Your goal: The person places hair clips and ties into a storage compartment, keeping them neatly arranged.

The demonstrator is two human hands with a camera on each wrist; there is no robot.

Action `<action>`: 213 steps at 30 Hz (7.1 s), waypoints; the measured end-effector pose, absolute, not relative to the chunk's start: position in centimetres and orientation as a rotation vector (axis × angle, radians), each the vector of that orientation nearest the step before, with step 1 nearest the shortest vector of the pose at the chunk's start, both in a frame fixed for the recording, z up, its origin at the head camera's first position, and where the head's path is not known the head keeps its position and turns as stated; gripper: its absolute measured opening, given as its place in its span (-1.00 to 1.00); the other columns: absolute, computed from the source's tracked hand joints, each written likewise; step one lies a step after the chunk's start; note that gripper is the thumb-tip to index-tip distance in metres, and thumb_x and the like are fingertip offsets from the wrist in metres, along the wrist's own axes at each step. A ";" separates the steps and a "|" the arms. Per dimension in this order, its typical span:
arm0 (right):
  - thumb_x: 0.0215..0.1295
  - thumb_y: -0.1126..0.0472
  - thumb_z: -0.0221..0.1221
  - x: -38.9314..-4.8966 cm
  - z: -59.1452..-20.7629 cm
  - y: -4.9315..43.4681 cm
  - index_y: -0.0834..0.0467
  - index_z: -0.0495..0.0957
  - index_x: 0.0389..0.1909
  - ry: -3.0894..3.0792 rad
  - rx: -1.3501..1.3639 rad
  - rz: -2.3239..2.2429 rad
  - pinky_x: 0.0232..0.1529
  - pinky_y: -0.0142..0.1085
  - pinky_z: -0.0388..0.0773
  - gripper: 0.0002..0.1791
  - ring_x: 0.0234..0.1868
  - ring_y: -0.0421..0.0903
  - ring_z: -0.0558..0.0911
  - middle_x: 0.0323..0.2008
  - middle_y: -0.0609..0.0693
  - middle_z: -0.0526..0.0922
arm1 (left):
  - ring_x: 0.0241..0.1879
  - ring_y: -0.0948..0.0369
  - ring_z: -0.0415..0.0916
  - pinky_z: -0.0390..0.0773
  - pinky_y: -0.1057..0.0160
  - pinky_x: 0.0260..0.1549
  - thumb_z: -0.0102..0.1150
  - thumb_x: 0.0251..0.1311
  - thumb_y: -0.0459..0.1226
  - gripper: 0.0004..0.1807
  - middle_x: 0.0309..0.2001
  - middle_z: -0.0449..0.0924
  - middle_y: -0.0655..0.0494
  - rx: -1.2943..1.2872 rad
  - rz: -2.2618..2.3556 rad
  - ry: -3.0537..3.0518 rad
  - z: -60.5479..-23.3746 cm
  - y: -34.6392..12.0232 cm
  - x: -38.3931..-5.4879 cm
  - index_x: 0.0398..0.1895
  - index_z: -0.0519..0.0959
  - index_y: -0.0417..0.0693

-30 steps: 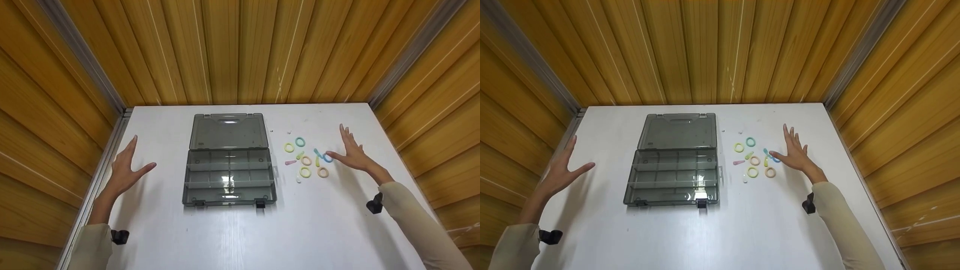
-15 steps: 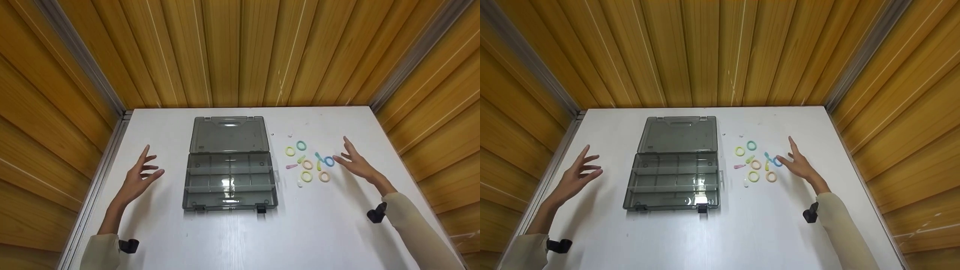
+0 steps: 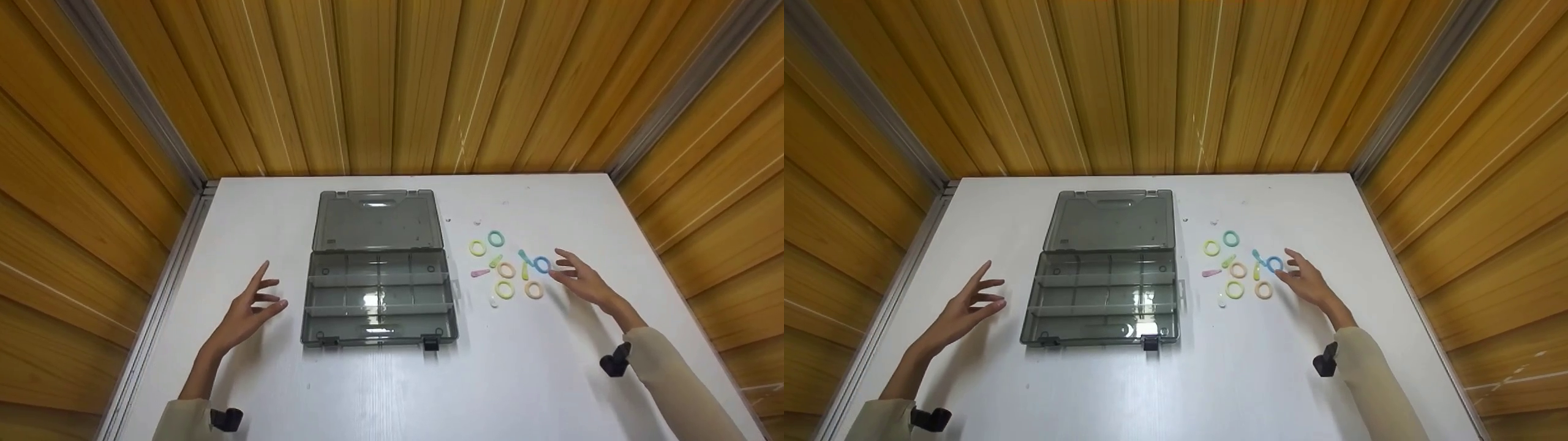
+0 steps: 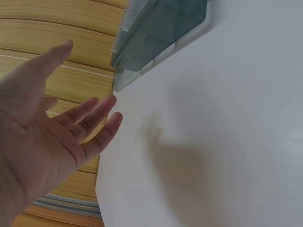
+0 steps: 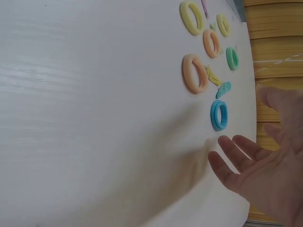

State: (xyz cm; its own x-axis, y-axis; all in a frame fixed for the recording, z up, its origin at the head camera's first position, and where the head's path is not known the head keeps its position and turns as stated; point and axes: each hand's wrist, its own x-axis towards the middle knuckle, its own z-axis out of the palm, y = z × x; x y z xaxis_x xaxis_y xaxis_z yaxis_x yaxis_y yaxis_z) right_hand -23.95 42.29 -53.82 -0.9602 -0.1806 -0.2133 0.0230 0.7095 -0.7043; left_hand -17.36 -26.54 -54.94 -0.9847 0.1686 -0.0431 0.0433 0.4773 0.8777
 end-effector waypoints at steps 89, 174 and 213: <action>0.34 0.23 0.34 -24.3 -52.7 18.0 0.32 0.67 -0.02 2.371 -0.484 -1.587 -0.20 -0.22 0.75 -0.71 -0.22 0.09 0.76 -0.16 0.28 0.75 | 0.00 -0.03 0.66 0.76 0.06 -0.24 0.21 0.29 -0.41 -0.19 0.27 0.45 -0.37 0.021 1.650 2.290 -56.8 -21.6 -16.6 0.60 0.21 0.15; 0.46 0.31 0.18 -24.0 -53.9 5.7 0.45 0.59 0.10 2.129 -0.689 -1.540 -0.08 -0.06 0.74 -0.67 -0.08 0.35 0.72 -0.04 0.38 0.70 | -0.01 0.07 0.63 0.74 -0.02 -0.09 0.30 0.33 -0.35 -0.11 0.30 0.34 -0.42 0.083 1.723 2.111 -57.3 -22.7 -16.7 0.64 0.09 0.10; 0.33 0.33 0.27 -26.6 -54.5 40.2 0.41 0.65 0.06 3.130 -0.061 -0.922 -0.24 -0.22 0.54 -0.67 -0.15 0.29 0.69 -0.17 0.37 0.71 | 0.08 0.04 0.60 0.72 -0.05 -0.03 0.29 0.36 -0.27 -0.15 0.35 0.35 -0.37 0.059 1.704 2.148 -57.9 -21.7 -16.5 0.64 0.11 0.17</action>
